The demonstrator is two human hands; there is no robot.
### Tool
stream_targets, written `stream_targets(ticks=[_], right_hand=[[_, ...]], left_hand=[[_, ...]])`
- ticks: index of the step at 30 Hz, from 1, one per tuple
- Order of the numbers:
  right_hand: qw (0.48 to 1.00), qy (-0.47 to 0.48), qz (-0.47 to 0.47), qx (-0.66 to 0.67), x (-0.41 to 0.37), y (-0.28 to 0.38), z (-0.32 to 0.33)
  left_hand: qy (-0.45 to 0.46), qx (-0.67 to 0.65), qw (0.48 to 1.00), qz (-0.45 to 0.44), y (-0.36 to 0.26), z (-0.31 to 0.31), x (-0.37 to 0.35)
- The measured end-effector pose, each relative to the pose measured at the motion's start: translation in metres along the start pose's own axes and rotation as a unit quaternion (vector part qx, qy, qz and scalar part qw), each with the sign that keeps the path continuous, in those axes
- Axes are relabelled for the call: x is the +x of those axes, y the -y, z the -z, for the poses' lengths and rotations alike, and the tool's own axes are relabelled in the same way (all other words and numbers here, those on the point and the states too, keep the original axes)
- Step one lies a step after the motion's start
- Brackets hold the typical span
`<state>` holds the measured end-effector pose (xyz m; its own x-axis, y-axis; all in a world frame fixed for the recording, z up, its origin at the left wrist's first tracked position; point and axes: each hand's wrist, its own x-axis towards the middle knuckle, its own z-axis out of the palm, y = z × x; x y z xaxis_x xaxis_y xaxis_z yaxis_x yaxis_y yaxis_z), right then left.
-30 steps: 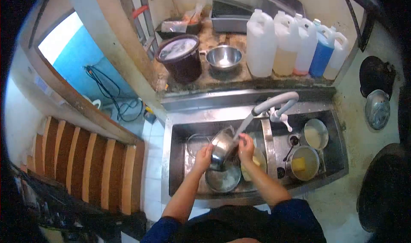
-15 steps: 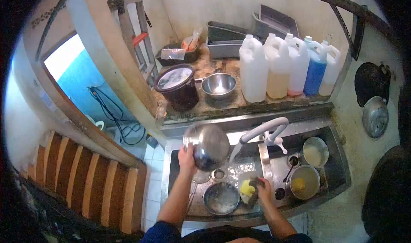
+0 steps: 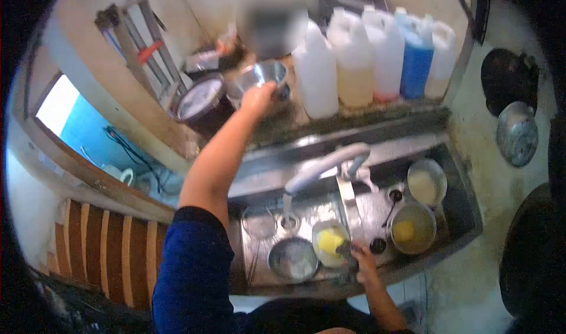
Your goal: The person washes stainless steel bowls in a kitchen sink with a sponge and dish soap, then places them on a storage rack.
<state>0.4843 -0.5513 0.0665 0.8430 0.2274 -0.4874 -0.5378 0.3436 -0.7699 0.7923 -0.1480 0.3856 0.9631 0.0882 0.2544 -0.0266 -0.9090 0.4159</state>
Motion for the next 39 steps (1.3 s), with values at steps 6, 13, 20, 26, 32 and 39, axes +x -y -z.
stream_targets(ticks=[6,13,20,26,32,39], right_hand=[[0.982,0.013,-0.129,0.140,-0.023,0.048,-0.031],[0.954,0.228,-0.184,0.064,-0.005,0.084,-0.073],[0.948,0.240,-0.176,-0.117,0.017,0.065,-0.115],[0.884,0.091,0.066,-0.455,0.032,0.033,-0.114],[0.861,0.137,0.055,-0.488,0.012,0.030,-0.147],[0.866,0.055,0.279,-0.412,0.053,-0.017,-0.246]], left_hand=[[-0.095,0.201,0.966,-0.132,0.017,-0.019,-0.012],[-0.291,-0.005,0.951,-0.104,0.053,-0.091,-0.206],[0.290,0.000,0.900,0.325,0.127,-0.217,-0.479],[0.129,-0.130,0.961,0.207,0.098,-0.192,-0.490],[-0.059,-0.158,0.982,0.087,0.045,-0.120,-0.470],[-0.026,-0.398,0.825,0.401,0.022,-0.116,-0.449]])
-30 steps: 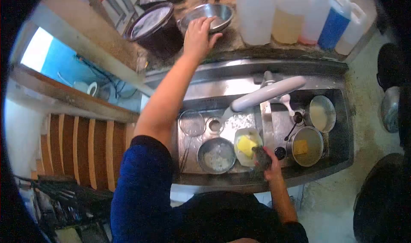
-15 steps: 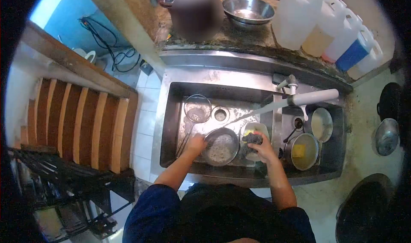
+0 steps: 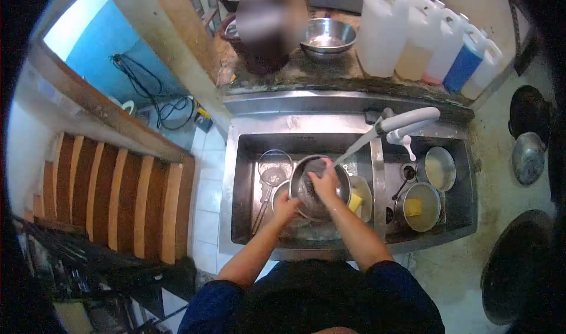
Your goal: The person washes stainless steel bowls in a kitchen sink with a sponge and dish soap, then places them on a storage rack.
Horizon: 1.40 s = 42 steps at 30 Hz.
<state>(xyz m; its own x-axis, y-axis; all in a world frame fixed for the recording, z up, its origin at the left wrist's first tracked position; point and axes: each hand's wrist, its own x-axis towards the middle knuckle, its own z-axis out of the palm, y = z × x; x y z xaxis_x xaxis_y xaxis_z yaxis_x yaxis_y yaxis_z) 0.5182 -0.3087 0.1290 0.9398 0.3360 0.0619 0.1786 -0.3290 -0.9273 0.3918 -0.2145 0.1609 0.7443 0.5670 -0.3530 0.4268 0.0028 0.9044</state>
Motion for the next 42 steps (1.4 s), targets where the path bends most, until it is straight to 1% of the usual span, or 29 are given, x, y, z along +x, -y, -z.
stream_targets(ticks=[1,2,3,4,5,6,7,8,10,13,14,15,17,18,19,21,22,24,25,27,30,31,32,34,36,37,39,40,42], right_hand=[[0.999,-0.025,-0.004,0.048,0.006,0.006,-0.011],[0.995,0.067,0.044,0.051,0.004,0.007,-0.019],[0.982,0.159,0.091,0.051,-0.002,0.006,-0.023],[0.966,0.251,0.067,0.012,-0.013,0.025,-0.008],[0.956,0.262,0.120,-0.053,-0.010,0.003,-0.006],[0.940,0.272,0.171,-0.117,-0.002,-0.039,-0.005],[0.917,0.280,0.221,-0.180,0.006,-0.064,-0.001],[0.943,0.239,0.167,-0.160,0.012,-0.055,0.009],[0.953,0.195,0.032,-0.230,0.020,-0.021,0.021],[0.974,0.177,0.141,-0.004,0.008,-0.033,-0.022],[0.962,0.236,0.134,0.016,-0.002,-0.024,-0.021],[0.950,0.287,0.120,-0.004,-0.004,-0.030,-0.017],[0.918,0.384,0.093,-0.041,-0.004,-0.035,0.004],[0.891,0.416,0.077,-0.165,0.007,-0.030,0.023],[0.882,0.359,0.151,-0.266,0.012,-0.020,0.040],[0.918,0.205,0.310,-0.140,0.041,-0.066,0.023],[0.943,0.215,0.238,-0.086,0.037,-0.061,0.016],[0.968,0.232,0.091,0.022,0.026,-0.039,-0.013],[0.940,0.280,0.153,0.124,0.021,-0.042,-0.024],[0.927,0.326,0.186,0.003,0.003,-0.032,-0.013],[0.851,0.482,0.131,-0.166,0.028,-0.038,0.031],[0.833,0.426,0.189,-0.296,0.037,-0.041,0.038],[0.889,0.386,0.113,-0.216,0.045,-0.042,0.035],[0.937,0.314,0.133,-0.078,0.049,-0.047,0.016],[0.909,0.258,0.326,0.030,0.040,-0.045,-0.009],[0.912,0.315,0.260,0.021,0.030,-0.033,-0.008],[0.897,0.424,0.126,0.006,0.008,-0.001,0.006],[0.861,0.478,0.171,-0.028,0.012,-0.006,0.013],[0.802,0.565,0.158,-0.114,0.033,-0.015,0.028]], left_hand=[[0.010,-0.023,0.999,0.028,0.007,-0.006,0.007],[0.002,-0.049,0.999,-0.019,0.013,-0.008,0.016],[-0.004,-0.120,0.993,0.003,0.019,-0.004,0.026],[-0.010,-0.193,0.981,0.026,0.019,0.006,0.035],[-0.018,-0.266,0.963,0.050,0.017,0.015,0.042],[0.010,-0.270,0.960,0.072,-0.005,0.022,0.029],[0.021,-0.241,0.967,0.076,-0.004,0.021,0.028],[0.031,-0.212,0.973,0.082,0.004,0.014,0.023],[0.064,-0.197,0.976,0.069,0.041,-0.004,0.022],[0.003,-0.210,0.976,0.052,0.016,-0.017,0.018],[0.027,-0.204,0.975,0.082,0.014,-0.007,0.031],[0.017,-0.227,0.971,0.075,0.014,0.002,0.038],[-0.002,-0.268,0.962,0.058,-0.018,0.018,0.032],[-0.010,-0.236,0.969,0.067,-0.007,0.021,0.035],[-0.002,-0.220,0.972,0.084,-0.008,0.019,0.029],[0.018,-0.187,0.975,0.117,-0.012,0.006,0.014],[0.041,-0.167,0.978,0.118,-0.002,-0.003,0.017],[0.036,-0.183,0.977,0.107,-0.007,-0.007,0.028],[0.032,-0.192,0.975,0.104,-0.007,-0.007,0.032],[0.007,-0.242,0.967,0.084,-0.009,0.013,0.045],[0.026,-0.235,0.968,0.078,0.001,0.025,0.044],[0.034,-0.222,0.970,0.091,0.001,0.019,0.035],[0.042,-0.208,0.972,0.105,-0.010,0.010,0.024],[0.058,-0.196,0.972,0.118,-0.025,-0.007,0.008],[0.050,-0.201,0.970,0.129,-0.008,-0.010,0.025],[0.030,-0.193,0.972,0.129,0.010,-0.003,0.045],[0.051,-0.238,0.967,0.080,-0.037,0.013,0.033],[0.055,-0.202,0.975,0.069,-0.034,0.022,0.041],[0.065,-0.146,0.985,0.070,-0.027,0.029,0.042]])
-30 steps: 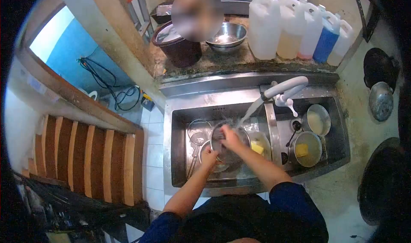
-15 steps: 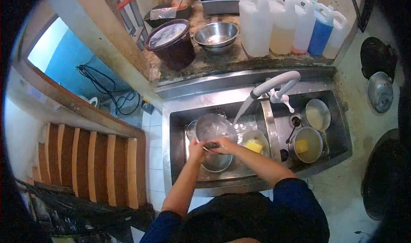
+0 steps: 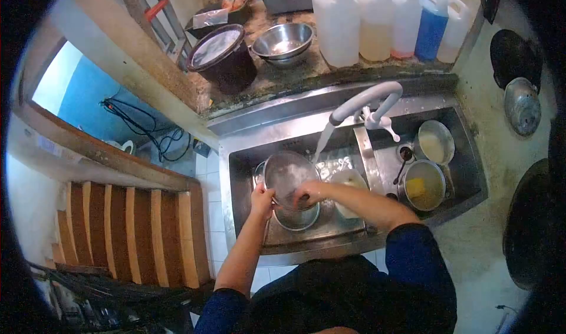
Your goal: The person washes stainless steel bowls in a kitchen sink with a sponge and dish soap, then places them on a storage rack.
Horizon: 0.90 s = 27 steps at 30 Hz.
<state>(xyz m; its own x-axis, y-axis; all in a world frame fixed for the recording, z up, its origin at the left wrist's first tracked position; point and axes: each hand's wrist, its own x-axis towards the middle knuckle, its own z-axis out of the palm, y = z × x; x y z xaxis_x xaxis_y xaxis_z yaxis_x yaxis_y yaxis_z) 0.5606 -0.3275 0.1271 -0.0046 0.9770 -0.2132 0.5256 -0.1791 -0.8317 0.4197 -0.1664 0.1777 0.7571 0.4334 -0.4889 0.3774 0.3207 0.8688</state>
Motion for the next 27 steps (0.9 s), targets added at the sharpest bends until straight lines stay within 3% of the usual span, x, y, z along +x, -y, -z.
stream_targets(ticks=[1,2,4,7,9,10,11,12,15,16,18,21,24,27], right_hand=[[0.998,0.058,-0.020,-0.025,-0.004,-0.009,0.009],[0.991,-0.024,0.049,-0.124,-0.001,-0.027,0.015],[0.914,-0.186,0.175,-0.316,0.009,-0.066,0.022],[0.874,-0.149,0.265,-0.378,0.017,-0.058,0.041],[0.876,-0.195,0.173,-0.407,0.004,-0.053,0.040],[0.891,-0.228,0.110,-0.376,-0.012,-0.040,0.032],[0.901,-0.259,0.047,-0.344,-0.019,-0.031,0.020],[0.950,-0.224,-0.107,-0.191,-0.002,-0.049,-0.001],[0.986,-0.162,-0.028,-0.024,-0.006,-0.015,-0.025],[0.961,-0.270,-0.059,0.026,-0.009,-0.007,-0.031],[0.867,-0.470,-0.112,0.121,-0.014,0.002,-0.036],[0.613,-0.722,-0.178,0.267,-0.002,-0.022,-0.048],[0.453,-0.686,-0.242,0.516,0.000,-0.071,-0.053],[0.301,-0.780,-0.172,0.522,-0.015,-0.020,-0.028]], left_hand=[[0.004,0.020,1.000,0.015,0.002,0.000,-0.004],[0.009,0.040,0.999,0.028,0.002,-0.002,-0.005],[0.033,0.030,0.998,0.048,0.012,-0.015,-0.010],[0.029,0.002,0.999,0.037,0.014,-0.016,-0.010],[0.012,-0.020,1.000,0.015,0.010,-0.010,-0.009],[-0.045,0.029,0.998,-0.019,0.004,-0.012,-0.007],[-0.046,0.009,0.998,-0.039,0.000,-0.015,-0.010],[-0.046,-0.013,0.997,-0.058,-0.003,-0.021,-0.013],[-0.075,-0.051,0.990,-0.106,0.021,-0.016,-0.003],[-0.090,-0.086,0.985,-0.120,0.033,-0.015,0.002],[-0.104,-0.107,0.982,-0.113,0.036,-0.010,0.005],[-0.054,-0.151,0.980,-0.122,0.046,-0.001,0.011],[-0.052,-0.158,0.975,-0.145,0.039,-0.007,0.003],[-0.059,-0.177,0.972,-0.146,0.045,0.001,0.006]])
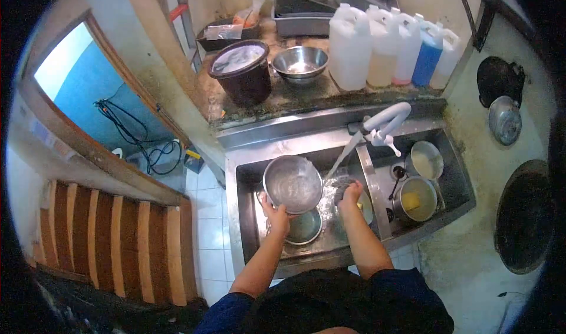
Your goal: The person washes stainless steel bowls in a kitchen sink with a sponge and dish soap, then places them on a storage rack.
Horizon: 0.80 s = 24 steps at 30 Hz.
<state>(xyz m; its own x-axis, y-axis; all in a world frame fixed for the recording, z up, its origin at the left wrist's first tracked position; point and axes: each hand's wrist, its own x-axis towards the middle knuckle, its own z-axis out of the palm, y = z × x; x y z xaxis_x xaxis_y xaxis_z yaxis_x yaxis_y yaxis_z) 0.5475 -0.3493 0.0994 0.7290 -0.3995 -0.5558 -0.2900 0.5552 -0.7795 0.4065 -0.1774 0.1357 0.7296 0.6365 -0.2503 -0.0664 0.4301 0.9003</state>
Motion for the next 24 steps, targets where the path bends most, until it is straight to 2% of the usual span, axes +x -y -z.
stream_targets(ticks=[1,2,4,5,6,7,8,9,10,11,12,14,15,16,18,19,22,23,24], right_hand=[[0.998,0.047,0.043,-0.021,-0.003,0.006,0.001],[0.988,0.133,0.002,-0.076,-0.007,0.009,0.000],[0.935,0.290,-0.081,-0.188,-0.019,0.023,0.004],[0.916,0.338,-0.146,-0.162,0.010,-0.015,0.012],[0.927,0.284,-0.024,-0.242,0.002,-0.016,0.016],[0.917,0.224,0.099,-0.316,-0.011,-0.020,0.013],[0.883,0.160,0.219,-0.383,-0.027,-0.017,0.007],[0.893,0.151,0.241,-0.349,-0.041,-0.009,0.004],[0.838,0.174,0.358,-0.373,-0.057,0.000,0.003],[0.768,0.196,0.467,-0.391,-0.073,0.010,0.004],[0.686,0.215,0.567,-0.403,-0.094,0.020,0.007],[0.549,0.296,0.635,-0.455,-0.123,0.035,0.017],[0.474,0.338,0.674,-0.455,-0.125,0.033,0.031],[0.397,0.377,0.705,-0.451,-0.126,0.032,0.040],[0.330,0.431,0.720,-0.432,-0.137,0.039,0.048],[0.296,0.455,0.727,-0.420,-0.142,0.045,0.049],[0.215,0.502,0.717,-0.433,-0.152,0.058,0.031],[0.218,0.513,0.713,-0.425,-0.149,0.053,0.022],[0.251,0.520,0.707,-0.408,-0.148,0.052,0.014]], left_hand=[[-0.008,-0.001,1.000,0.022,-0.008,0.000,-0.004],[-0.014,0.000,0.999,0.046,-0.012,0.001,-0.007],[0.032,-0.067,0.993,0.088,0.006,0.012,0.003],[0.049,-0.088,0.988,0.119,0.025,0.021,0.011],[0.065,-0.108,0.981,0.150,0.036,0.025,0.014],[0.069,-0.055,0.984,0.158,0.017,0.018,-0.001],[0.118,-0.079,0.963,0.229,0.033,0.026,0.015],[0.166,-0.101,0.934,0.298,0.056,0.041,0.041],[0.212,-0.121,0.898,0.365,0.069,0.053,0.058],[0.285,-0.069,0.858,0.421,0.020,0.045,0.047],[0.167,-0.108,0.869,0.453,-0.008,0.027,0.043],[0.192,-0.175,0.852,0.454,-0.047,0.019,0.051],[0.148,-0.253,0.848,0.441,-0.033,0.022,0.065],[0.123,-0.198,0.878,0.418,-0.022,0.019,0.076],[0.069,-0.078,0.923,0.369,-0.010,0.014,0.092],[0.149,-0.103,0.913,0.366,-0.022,0.013,0.086],[0.171,-0.066,0.925,0.333,-0.074,-0.026,0.034],[0.194,-0.004,0.932,0.306,-0.071,-0.031,0.033],[0.179,0.057,0.949,0.254,-0.069,-0.030,0.031]])
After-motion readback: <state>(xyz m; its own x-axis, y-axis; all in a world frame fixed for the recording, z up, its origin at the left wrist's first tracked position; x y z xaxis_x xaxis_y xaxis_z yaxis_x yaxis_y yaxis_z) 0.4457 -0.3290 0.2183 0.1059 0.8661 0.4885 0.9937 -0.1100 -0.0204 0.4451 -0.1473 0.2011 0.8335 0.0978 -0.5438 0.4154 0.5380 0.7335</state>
